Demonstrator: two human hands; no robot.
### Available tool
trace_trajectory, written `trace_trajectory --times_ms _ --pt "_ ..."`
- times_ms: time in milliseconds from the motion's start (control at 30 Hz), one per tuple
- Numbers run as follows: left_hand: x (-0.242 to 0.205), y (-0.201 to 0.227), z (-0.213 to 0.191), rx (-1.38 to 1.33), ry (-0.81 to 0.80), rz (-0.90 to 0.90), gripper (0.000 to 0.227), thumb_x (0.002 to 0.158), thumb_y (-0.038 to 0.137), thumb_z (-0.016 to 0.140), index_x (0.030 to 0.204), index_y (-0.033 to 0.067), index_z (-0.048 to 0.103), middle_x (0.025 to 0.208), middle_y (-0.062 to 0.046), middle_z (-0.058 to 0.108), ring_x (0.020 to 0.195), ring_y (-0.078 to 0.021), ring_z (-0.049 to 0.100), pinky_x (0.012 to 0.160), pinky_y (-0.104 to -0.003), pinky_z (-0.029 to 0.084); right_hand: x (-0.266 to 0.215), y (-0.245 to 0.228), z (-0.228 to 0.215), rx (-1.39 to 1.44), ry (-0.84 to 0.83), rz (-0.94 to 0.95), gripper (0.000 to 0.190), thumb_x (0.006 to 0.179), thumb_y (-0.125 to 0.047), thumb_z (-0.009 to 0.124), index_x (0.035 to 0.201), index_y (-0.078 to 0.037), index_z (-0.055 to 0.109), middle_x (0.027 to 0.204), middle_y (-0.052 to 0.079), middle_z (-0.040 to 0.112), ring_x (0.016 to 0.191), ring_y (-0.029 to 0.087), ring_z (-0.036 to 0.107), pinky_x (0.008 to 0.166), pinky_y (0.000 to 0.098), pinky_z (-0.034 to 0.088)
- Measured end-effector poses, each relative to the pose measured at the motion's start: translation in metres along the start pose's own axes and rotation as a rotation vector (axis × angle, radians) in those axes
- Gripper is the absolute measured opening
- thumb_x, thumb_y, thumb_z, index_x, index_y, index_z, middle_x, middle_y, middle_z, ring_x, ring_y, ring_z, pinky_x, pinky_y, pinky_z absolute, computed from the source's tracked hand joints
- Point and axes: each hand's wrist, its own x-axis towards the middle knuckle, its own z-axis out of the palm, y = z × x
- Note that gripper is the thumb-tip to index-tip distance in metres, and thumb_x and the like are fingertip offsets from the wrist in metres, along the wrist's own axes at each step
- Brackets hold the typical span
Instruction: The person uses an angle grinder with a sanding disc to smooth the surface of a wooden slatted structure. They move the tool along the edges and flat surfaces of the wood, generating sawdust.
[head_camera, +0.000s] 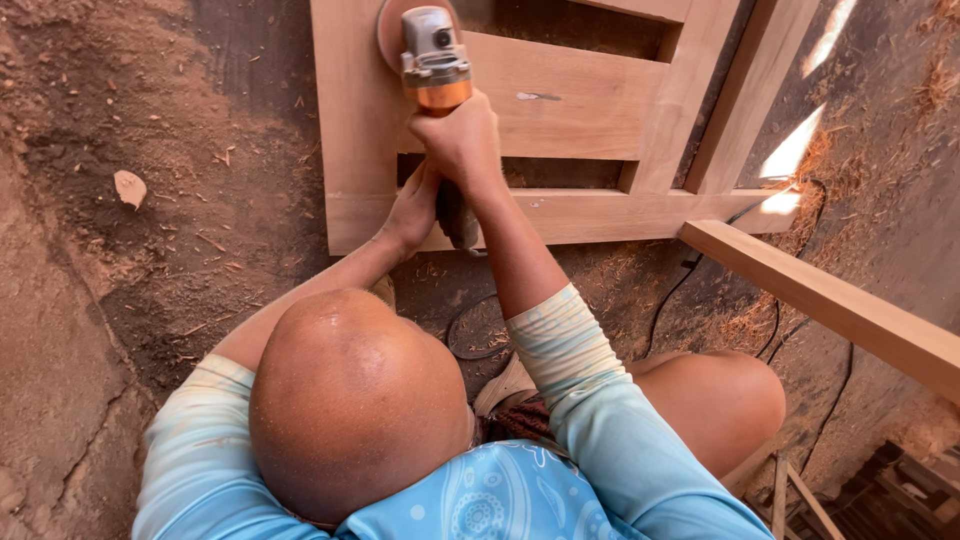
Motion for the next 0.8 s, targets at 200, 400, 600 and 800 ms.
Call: trace_trajectory --times_ms 200,400,600,800 --pt "-0.014 -0.003 0.009 -0.256 -0.074 -0.091 0.045 0.108 0.048 0.037 0.128 0.0094 0.051 0.089 -0.007 0.063 0.068 -0.0196 0.063 0.065 -0.040 0.057 -0.007 0.013 -0.006 -0.084 0.003 -0.049 0.039 0.067 -0.024 0.077 0.098 -0.001 0.070 0.083 0.020 0.076 0.081 0.037 0.074 0.072 0.0426 0.058" --pt "-0.003 -0.021 0.036 -0.087 -0.215 -0.260 0.053 0.107 0.048 0.043 0.140 0.0072 0.049 0.114 -0.010 0.064 0.101 -0.0190 0.067 0.093 -0.042 0.058 0.009 0.063 -0.054 -0.070 0.037 -0.070 0.035 0.068 -0.028 0.082 0.089 -0.002 0.072 0.078 0.016 0.076 0.076 0.028 0.078 0.070 0.0385 0.060" --pt "-0.006 -0.025 0.036 0.054 -0.334 -0.378 0.058 0.105 0.049 0.038 0.145 0.0073 0.047 0.127 -0.016 0.065 0.108 -0.0254 0.069 0.093 -0.038 0.059 0.023 0.141 -0.116 0.146 0.070 0.061 0.025 0.067 -0.020 0.082 0.080 -0.002 0.070 0.070 0.005 0.070 0.063 0.014 0.068 0.059 0.0323 0.056" --pt "-0.014 -0.014 0.036 0.035 -0.348 -0.332 0.061 0.107 0.050 0.035 0.148 0.0047 0.045 0.127 -0.016 0.065 0.110 -0.0235 0.069 0.094 -0.039 0.058 0.035 0.208 -0.184 0.323 0.219 0.162 0.020 0.068 -0.014 0.081 0.079 -0.001 0.070 0.071 0.004 0.070 0.061 0.013 0.067 0.056 0.0321 0.056"
